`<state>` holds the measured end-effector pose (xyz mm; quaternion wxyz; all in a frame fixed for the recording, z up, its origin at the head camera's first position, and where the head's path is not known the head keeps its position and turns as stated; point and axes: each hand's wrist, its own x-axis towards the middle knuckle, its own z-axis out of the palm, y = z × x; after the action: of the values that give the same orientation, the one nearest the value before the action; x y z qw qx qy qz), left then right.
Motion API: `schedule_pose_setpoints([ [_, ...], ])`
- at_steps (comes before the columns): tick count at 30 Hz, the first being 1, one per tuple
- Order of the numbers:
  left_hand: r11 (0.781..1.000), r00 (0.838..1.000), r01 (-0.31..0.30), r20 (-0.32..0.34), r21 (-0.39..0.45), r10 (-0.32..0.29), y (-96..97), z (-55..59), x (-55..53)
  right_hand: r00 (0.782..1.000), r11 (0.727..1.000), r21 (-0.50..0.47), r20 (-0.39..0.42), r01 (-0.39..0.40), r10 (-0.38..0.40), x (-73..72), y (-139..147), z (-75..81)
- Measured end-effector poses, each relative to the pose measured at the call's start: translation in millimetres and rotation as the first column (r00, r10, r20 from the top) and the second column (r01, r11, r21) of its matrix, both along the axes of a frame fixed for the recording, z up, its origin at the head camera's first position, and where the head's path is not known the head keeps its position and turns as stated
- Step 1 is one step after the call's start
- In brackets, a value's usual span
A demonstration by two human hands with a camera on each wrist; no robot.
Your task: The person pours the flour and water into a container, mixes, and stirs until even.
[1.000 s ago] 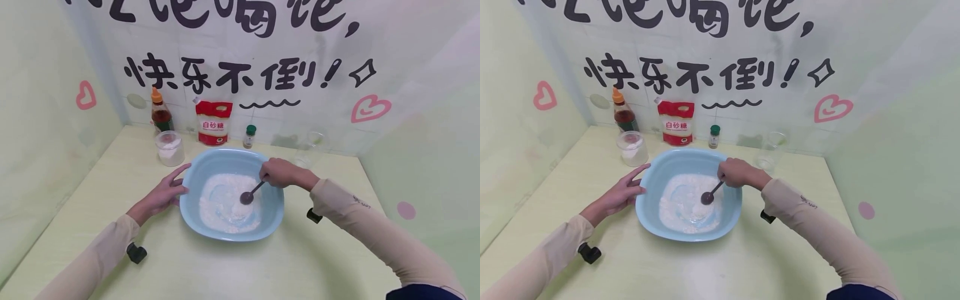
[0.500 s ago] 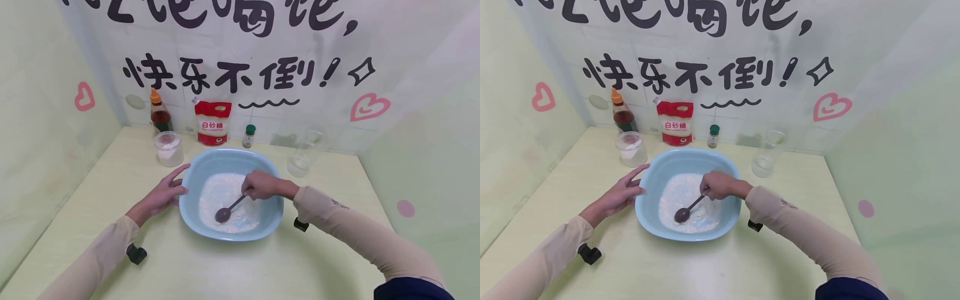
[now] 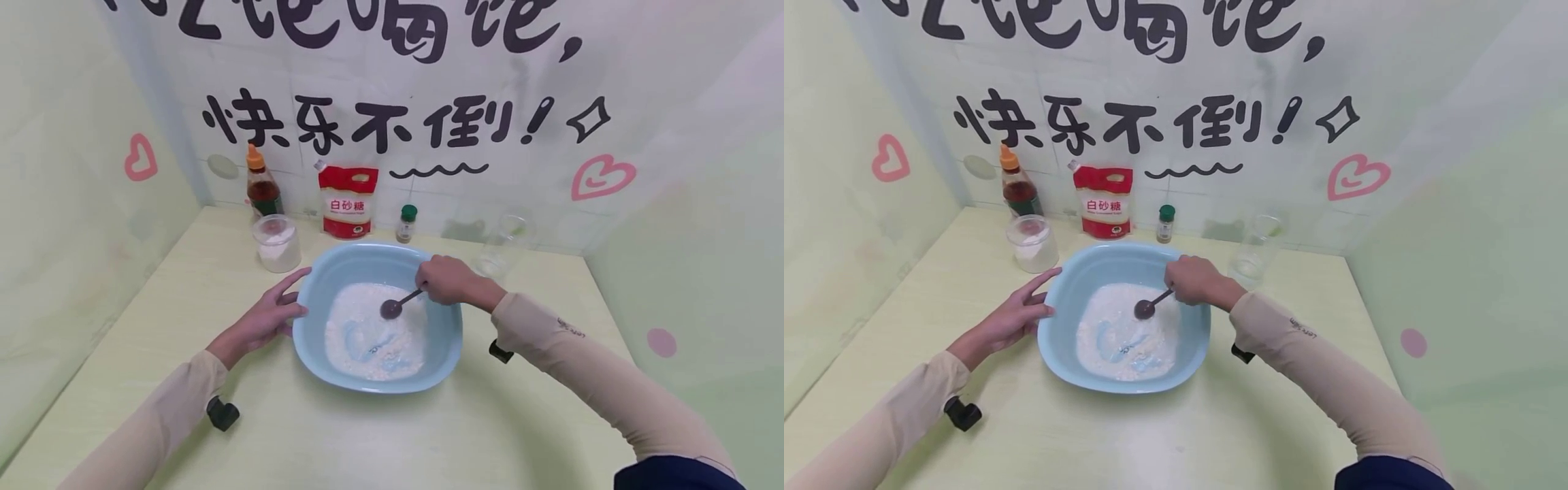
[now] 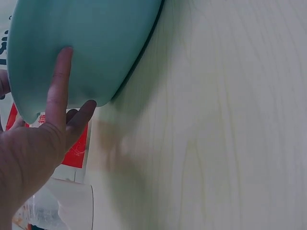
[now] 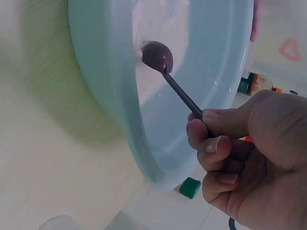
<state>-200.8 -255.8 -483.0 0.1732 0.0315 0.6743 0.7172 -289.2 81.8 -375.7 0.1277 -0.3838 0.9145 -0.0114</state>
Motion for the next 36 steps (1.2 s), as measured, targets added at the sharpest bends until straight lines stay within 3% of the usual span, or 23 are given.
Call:
schedule_pose_setpoints([
  [5,1.000,1.000,0.001,0.005,-0.005,-0.001,0.1,0.5,0.4,0.981,0.997,-0.041,0.181,-0.063,0.069,-1.7,15,3.5],
  [8,1.000,1.000,0.001,0.005,-0.003,-0.001,-0.2,0.7,0.4,0.963,0.991,-0.080,0.239,-0.110,0.127,0.8,11,-1.4],
  [11,1.000,1.000,0.001,0.005,-0.001,-0.001,-0.6,0.2,0.4,0.959,0.985,-0.104,0.232,-0.140,0.161,5.0,0,-10.9],
  [18,1.000,1.000,-0.002,0.005,0.016,0.002,-0.1,-0.9,0.8,0.975,0.983,-0.138,0.169,-0.118,0.141,15.9,-28,-25.7],
  [22,1.000,1.000,-0.005,0.014,0.015,0.005,1.4,0.4,1.3,0.992,0.991,-0.102,0.085,-0.086,0.095,17.6,-35,-19.7],
  [27,1.000,1.000,-0.008,0.021,0.011,0.008,2.6,-0.3,1.2,0.999,0.999,-0.019,-0.012,-0.047,0.047,9.1,-22,-7.9],
  [32,1.000,1.000,-0.009,0.014,0.008,0.009,1.2,-0.3,0.9,0.999,0.999,0.031,0.034,0.018,-0.019,-0.1,5,3.4],
  [36,1.000,1.000,-0.006,0.003,-0.002,0.006,-0.2,0.6,0.8,0.995,0.998,0.055,0.096,0.010,-0.015,-3.8,22,11.2],
])
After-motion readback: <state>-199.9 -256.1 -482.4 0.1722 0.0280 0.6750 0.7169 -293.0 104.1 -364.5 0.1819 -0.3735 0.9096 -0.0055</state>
